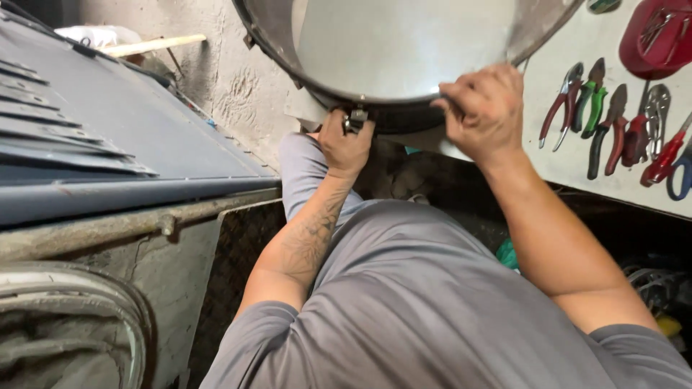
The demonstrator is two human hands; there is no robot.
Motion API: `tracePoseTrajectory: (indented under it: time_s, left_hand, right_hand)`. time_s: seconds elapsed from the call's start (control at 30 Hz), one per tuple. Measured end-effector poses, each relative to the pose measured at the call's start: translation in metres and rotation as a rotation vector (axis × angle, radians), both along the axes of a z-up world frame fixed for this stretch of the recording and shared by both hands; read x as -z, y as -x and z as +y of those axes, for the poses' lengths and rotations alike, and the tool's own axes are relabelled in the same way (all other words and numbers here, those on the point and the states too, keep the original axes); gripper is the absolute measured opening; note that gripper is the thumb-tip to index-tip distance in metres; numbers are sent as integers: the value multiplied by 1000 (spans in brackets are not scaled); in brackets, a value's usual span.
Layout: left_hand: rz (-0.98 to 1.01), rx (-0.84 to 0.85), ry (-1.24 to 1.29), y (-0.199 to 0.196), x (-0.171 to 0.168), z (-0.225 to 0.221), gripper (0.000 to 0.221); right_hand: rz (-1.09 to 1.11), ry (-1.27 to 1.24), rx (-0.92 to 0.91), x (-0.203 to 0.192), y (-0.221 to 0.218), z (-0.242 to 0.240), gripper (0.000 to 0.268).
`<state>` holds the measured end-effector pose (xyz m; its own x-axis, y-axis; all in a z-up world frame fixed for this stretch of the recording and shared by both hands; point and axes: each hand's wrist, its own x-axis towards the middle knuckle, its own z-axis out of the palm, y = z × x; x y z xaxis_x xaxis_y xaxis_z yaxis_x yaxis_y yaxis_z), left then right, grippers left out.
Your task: The person is using a wrench to adjust the tension bolts on a drum rim, rotating the drum to reach different sections.
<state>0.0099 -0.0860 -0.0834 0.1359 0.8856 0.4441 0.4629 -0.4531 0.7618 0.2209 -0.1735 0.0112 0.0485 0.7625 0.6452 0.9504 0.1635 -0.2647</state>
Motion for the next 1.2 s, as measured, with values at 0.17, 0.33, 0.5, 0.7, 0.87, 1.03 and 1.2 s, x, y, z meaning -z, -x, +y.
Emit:
tracePoseTrajectory:
  time_s: [0.17,0.33,0.5,0.7,0.87,1.03,1.2]
  left_hand:
    - [-99,-60,-106,-7,14,11,27]
    - [-112,-80,-83,-22,25,25,24]
    - [-134,-59,-66,-26,19,28,27]
    - [-204,65,85,-18,9,12,27]
    - [-245,63,71,-20,1,8,22]
    - [-212,39,77,-23,-6,8,21]
    - [-220,39,69,-22,-14,6,20]
  right_hand:
    - [-29,-125,-17,24,-12,0,19]
    - [-41,-140,-6,22,-21,9,19]
    - [-56,-127,5,19,-23,13,24]
    - [-24,58,66,-3,-11,5,15]
    - [-7,61,59,-3,-10,4,13]
    - [-8,49,67,-1,-11,4,16]
    - [-6,48,64,0,-12,3,16]
